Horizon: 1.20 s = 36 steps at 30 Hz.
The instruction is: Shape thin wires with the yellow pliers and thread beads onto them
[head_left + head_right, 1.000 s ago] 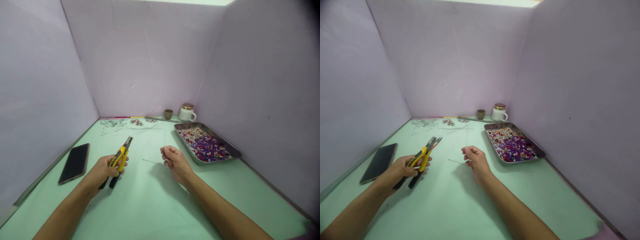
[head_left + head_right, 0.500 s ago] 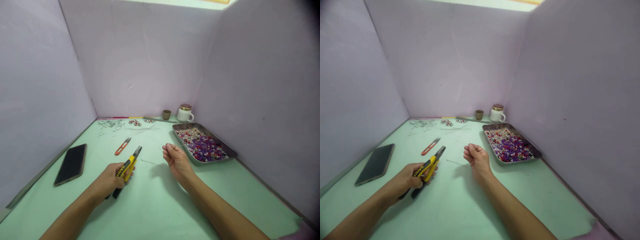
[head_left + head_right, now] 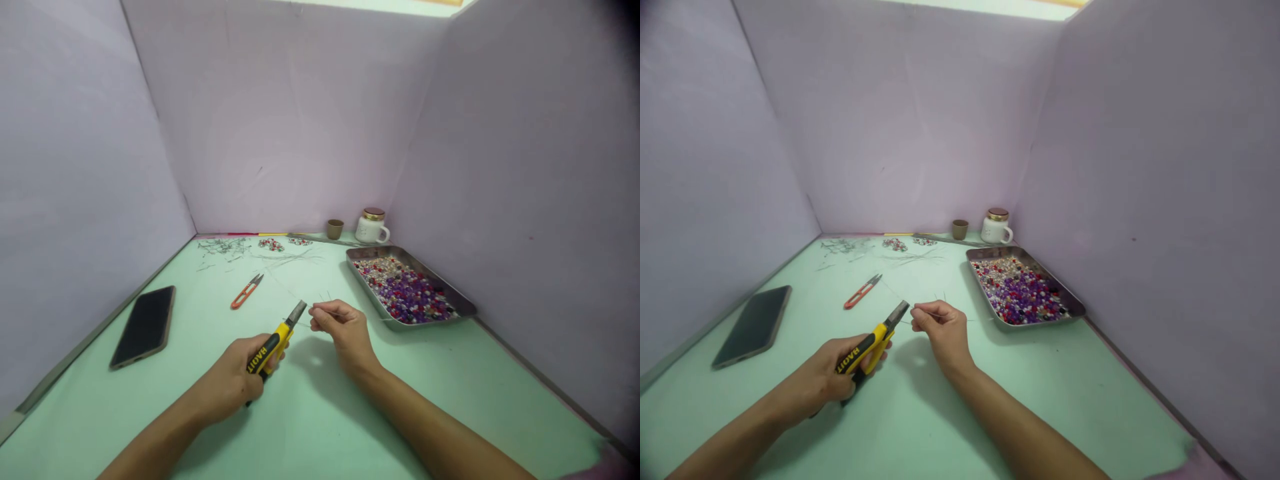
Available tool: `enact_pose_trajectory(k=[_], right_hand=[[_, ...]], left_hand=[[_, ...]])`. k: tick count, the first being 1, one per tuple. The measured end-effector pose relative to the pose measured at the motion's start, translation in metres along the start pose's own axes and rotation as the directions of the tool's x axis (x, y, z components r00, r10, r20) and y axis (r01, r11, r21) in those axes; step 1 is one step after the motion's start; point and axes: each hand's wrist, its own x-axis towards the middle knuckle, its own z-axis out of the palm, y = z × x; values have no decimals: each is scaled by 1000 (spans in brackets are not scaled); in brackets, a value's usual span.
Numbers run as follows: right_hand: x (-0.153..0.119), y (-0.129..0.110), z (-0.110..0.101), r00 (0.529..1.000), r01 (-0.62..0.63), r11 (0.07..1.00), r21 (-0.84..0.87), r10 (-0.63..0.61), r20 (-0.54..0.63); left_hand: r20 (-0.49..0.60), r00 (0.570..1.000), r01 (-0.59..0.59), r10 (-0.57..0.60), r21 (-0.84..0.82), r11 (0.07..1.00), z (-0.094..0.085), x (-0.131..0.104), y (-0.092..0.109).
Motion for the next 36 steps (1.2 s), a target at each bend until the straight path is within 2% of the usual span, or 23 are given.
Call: enact_pose_trajectory(k=[4, 7, 9, 10, 12, 14, 16, 17, 21, 25, 27, 33, 36], right_hand=[[-2, 0, 1, 1000, 13, 999, -47, -11, 29], [-1, 1, 1, 998, 27, 999, -43, -24, 64], [2, 1, 0, 996, -29, 1000, -6, 30, 88], [4, 0, -2, 991, -99, 995, 32, 96, 98], [8, -1, -5, 953, -274, 957, 99, 256, 165], [9, -2, -7, 875, -423, 903, 79, 384, 296], [7, -1, -6, 807, -476, 879, -20, 445, 388], [5, 0, -5, 796, -464, 883, -73, 451, 404], [-1, 6, -2, 799, -404, 898, -176, 440, 409], [1, 11, -1, 777, -427, 885, -188, 465, 424], [2, 12, -2, 781, -437, 879, -192, 477, 403], [8, 11, -5, 867, -394, 908, -145, 419, 270], [8, 9, -5, 883, -374, 916, -148, 400, 246]], left_hand=[[-34, 999, 0, 3, 69, 998, 2, 0, 0], [-99, 995, -11, 27, 161, 987, -4, 0, 0], [-108, 993, -19, 45, 234, 972, -11, -1, 1], [-97, 994, -22, 50, 272, 962, -14, -2, 1], [-66, 997, -23, 50, 353, 935, -20, -3, 1], [-68, 996, -23, 58, 431, 902, -23, -4, -2], [-84, 994, -18, 65, 474, 880, -23, -4, -5], [-90, 994, -14, 66, 479, 877, -23, -3, -7], [-108, 992, -3, 58, 454, 891, -19, 1, -12], [-135, 990, 26, 36, 431, 902, -16, 4, -13], [-142, 990, 40, 20, 413, 910, -16, 6, -14], [-96, 995, 34, 3, 383, 923, -16, 8, -12], [-82, 997, 24, 9, 386, 922, -12, 6, -12]])
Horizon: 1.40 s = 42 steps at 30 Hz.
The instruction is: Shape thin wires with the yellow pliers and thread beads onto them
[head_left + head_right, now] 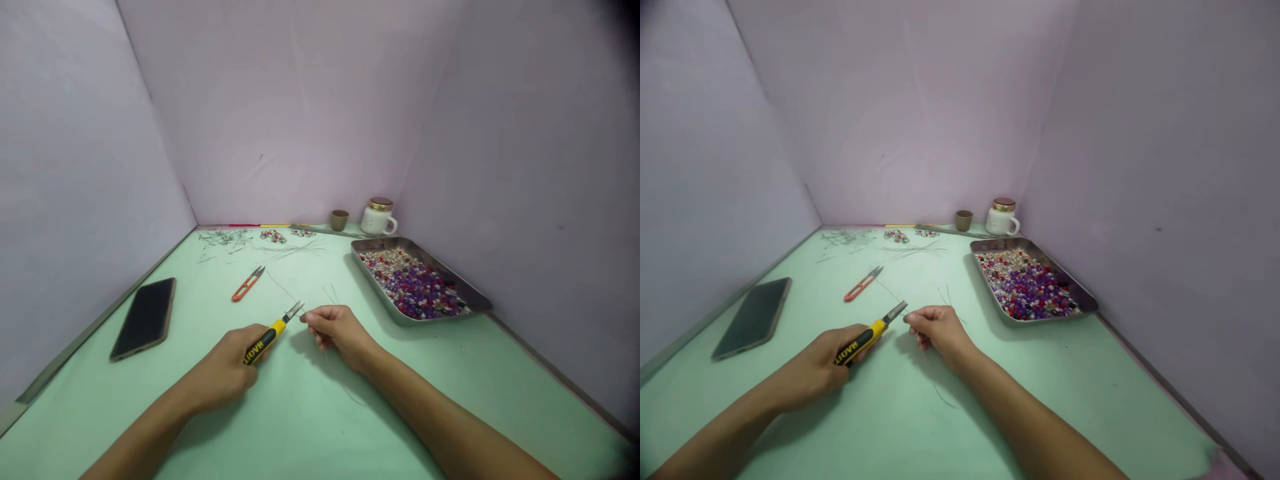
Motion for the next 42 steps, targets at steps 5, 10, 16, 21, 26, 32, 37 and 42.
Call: enact_pose_trajectory(k=[5, 10, 16, 21, 26, 32, 37, 42], right_hand=[[-7, -4, 5, 999, 43, 999, -12, -43, 1], [-8, -3, 5, 997, 55, 998, 35, -57, 58], [-2, 2, 2, 998, 62, 995, 76, -63, 8], [-2, 1, 2, 997, 67, 987, 145, -62, -39], [-3, -1, 3, 999, 44, 979, 197, -38, -38], [-6, -2, 2, 999, 13, 984, 179, -19, 35], [-6, 0, 3, 1000, -4, 999, -53, 5, 21], [-8, -3, 3, 998, -49, 942, -333, 33, -52]], left_hand=[[-65, 996, 62, -59, 33, 998, 5, -2, -4], [-118, 990, 85, -82, 21, 996, 2, -1, -6], [-75, 996, 44, -44, 10, 999, 2, -1, -7], [-37, 999, 10, -8, 60, 998, 6, -3, -2], [-47, 998, 54, -49, 119, 991, 8, -3, -2], [-112, 991, 79, -66, 108, 991, 2, -1, -8], [-114, 992, 70, -61, 72, 995, 2, 0, -9], [-89, 993, 71, -73, -18, 997, 3, 1, -10]])
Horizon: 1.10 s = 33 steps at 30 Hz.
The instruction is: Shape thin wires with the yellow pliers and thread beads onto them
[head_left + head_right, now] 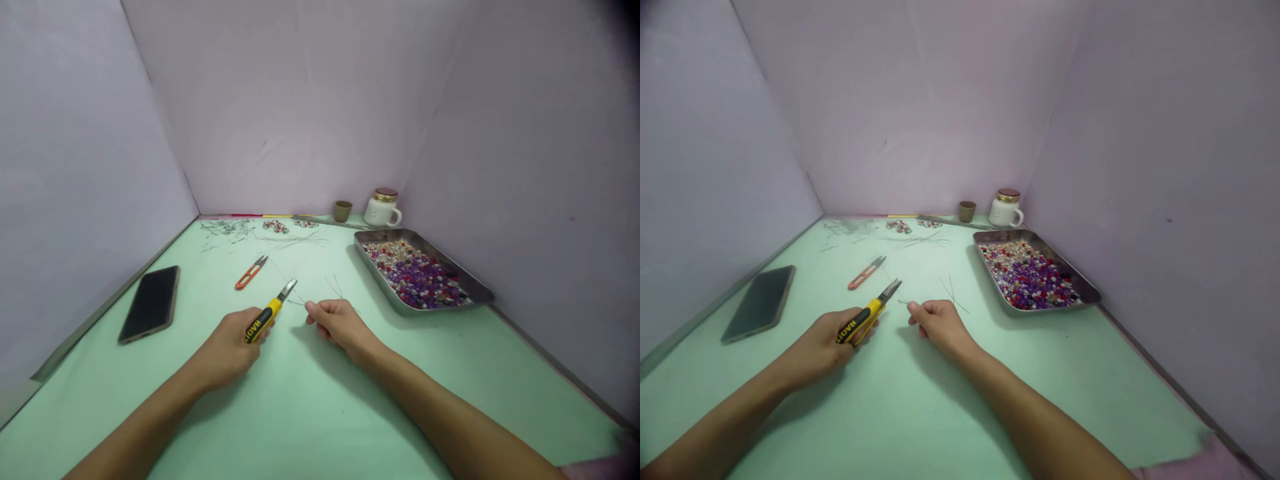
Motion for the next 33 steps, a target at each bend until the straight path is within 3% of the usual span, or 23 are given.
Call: enact_pose_trajectory(k=[9, 21, 29, 33], right_hand=[[-4, -9, -5, 993, 85, 960, 266, -103, 56], [3, -3, -3, 978, 203, 975, 93, -197, -71], [-2, -6, 0, 982, 177, 969, 170, -162, -99], [-1, -6, -1, 981, 182, 962, 202, -165, -99]], left_hand=[[129, 991, -13, 26, -100, 995, -2, -5, 6], [92, 996, -15, 21, -64, 998, 1, -4, 7], [103, 992, 87, -69, -182, 979, -4, 1, 12], [84, 994, 80, -66, -169, 982, -3, 2, 11]])
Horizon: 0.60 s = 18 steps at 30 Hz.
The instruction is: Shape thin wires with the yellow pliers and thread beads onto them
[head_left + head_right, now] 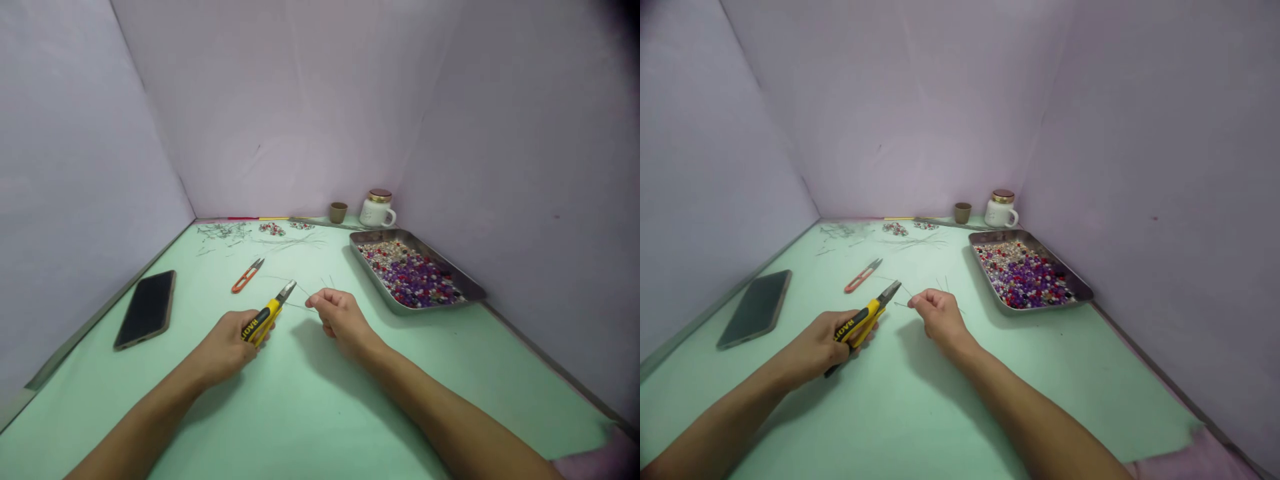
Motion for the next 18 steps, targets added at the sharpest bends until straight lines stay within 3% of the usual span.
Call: enact_pose_trajectory(k=[9, 13, 18], right_hand=[[2, 2, -3, 994, 5, 999, -54, 2, 112], [1, 1, -3, 999, 3, 999, -38, -2, 47], [3, 0, -3, 994, -95, 989, 113, 99, -35]], left_hand=[[2, 995, -94, 96, 214, 972, -4, -2, -10], [29, 992, -123, 120, 235, 964, 1, -4, -6], [62, 995, -81, 74, 116, 990, 0, -5, -7]])
